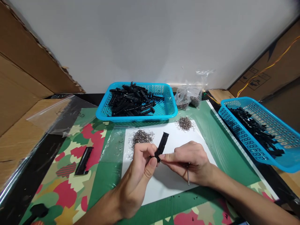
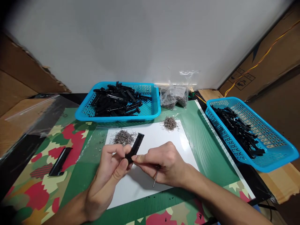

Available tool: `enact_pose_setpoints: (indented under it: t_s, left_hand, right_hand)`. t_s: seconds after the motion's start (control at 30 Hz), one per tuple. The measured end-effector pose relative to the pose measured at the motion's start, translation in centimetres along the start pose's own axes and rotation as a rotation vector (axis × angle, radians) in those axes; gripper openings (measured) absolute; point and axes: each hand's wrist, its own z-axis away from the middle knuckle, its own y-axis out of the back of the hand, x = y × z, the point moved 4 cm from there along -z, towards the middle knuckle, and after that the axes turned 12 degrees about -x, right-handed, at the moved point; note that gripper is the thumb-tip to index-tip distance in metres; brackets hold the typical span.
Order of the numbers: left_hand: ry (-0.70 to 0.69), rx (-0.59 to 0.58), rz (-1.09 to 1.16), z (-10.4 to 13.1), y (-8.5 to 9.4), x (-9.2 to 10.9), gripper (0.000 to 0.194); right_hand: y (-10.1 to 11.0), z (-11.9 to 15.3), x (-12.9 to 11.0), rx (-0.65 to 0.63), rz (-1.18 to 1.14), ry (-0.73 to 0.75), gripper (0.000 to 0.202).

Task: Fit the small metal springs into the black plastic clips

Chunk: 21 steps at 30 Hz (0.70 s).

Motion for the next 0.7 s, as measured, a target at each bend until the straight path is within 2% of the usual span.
enact_pose_setpoints:
  t_s: [0.1,0.2,0.4,0.57,0.7]
  left_hand:
    - [0.052,0.062,0.091,-0.3,0.1,0.1,0.016]
    - [0.077,0.06,0.149,-0.7,0.3,0.1,0.018]
    - [0.049,-0.03,0.228,-1.2,0.0,0.6,0.02]
    - [-0.003,-0.172,0.269,-1.3,-1.7,0.9,0.019]
    - [-0.043,-0.176,0.197,-1.8,-2.3,1.0,0.022]
  right_hand:
    - [0.1,0.1,0.2,-0.029,0.101,-0.01,0.021]
    - [0.2,0.4,0.6,-0.047,0.174,-0.03,0.024]
    - [0.7,0.9,0.8,-0.04,0.497,0.038,0.023]
    - [1.3,1.0,1.3,0.026,0.56,0.095,0.027]
    - [1.4,1.0,2.0,0.014,0.623,0.139,0.033]
